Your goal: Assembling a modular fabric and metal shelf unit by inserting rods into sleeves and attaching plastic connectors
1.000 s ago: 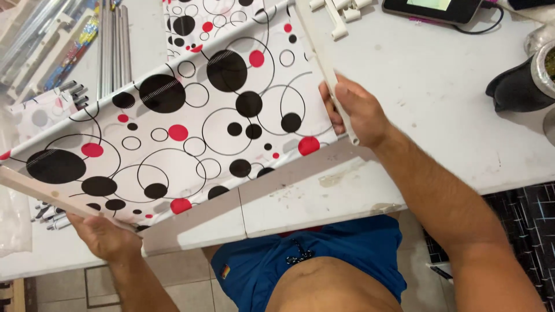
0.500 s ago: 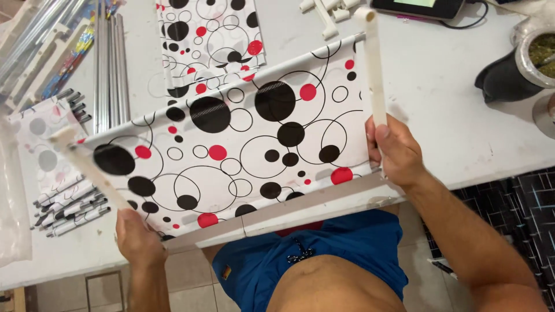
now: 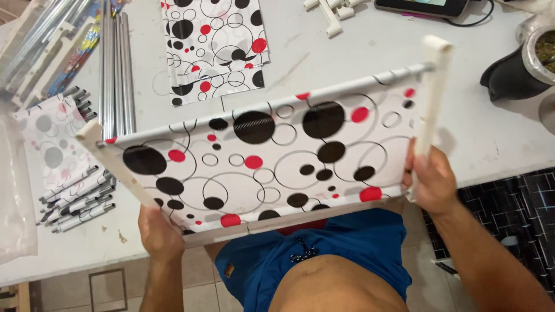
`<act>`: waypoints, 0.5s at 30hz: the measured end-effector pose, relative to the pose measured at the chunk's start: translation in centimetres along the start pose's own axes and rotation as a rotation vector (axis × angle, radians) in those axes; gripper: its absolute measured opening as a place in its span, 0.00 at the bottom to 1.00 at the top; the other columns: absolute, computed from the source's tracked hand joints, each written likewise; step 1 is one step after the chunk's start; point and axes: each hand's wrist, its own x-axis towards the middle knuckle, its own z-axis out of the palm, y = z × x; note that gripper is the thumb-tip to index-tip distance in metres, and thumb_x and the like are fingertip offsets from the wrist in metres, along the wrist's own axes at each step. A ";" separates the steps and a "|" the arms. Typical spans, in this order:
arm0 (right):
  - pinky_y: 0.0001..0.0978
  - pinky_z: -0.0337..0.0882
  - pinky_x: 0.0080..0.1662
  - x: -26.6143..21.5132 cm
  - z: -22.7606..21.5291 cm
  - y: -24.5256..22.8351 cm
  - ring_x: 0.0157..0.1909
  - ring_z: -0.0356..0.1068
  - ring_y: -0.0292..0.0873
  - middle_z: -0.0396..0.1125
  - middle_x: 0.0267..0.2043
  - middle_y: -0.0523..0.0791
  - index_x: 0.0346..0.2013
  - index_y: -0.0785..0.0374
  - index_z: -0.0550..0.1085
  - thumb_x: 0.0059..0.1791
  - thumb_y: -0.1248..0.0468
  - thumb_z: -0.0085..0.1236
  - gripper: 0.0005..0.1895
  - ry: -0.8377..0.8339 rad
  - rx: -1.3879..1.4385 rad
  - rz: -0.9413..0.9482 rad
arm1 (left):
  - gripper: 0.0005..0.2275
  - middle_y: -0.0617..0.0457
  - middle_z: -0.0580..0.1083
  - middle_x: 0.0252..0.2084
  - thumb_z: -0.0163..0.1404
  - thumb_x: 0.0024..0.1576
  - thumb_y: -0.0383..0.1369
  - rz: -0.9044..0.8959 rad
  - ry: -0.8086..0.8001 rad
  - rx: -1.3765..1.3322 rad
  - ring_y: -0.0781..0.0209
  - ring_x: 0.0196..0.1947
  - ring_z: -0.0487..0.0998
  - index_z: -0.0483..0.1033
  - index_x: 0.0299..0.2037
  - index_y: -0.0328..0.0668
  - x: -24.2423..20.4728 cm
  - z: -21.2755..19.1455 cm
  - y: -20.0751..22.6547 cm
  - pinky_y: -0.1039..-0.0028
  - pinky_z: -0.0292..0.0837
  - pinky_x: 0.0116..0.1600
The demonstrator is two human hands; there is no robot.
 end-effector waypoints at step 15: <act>0.15 0.64 0.17 0.6 2.5 -8.5 0.16 0.59 0.27 0.59 0.31 0.36 0.77 0.58 0.50 0.49 0.38 0.61 0.51 0.216 -0.132 -0.313 | 0.40 0.64 0.73 0.34 0.58 0.59 0.50 -0.007 -0.198 -0.353 0.71 0.36 0.75 0.48 0.77 0.49 4.1 1.6 5.9 0.78 0.75 0.44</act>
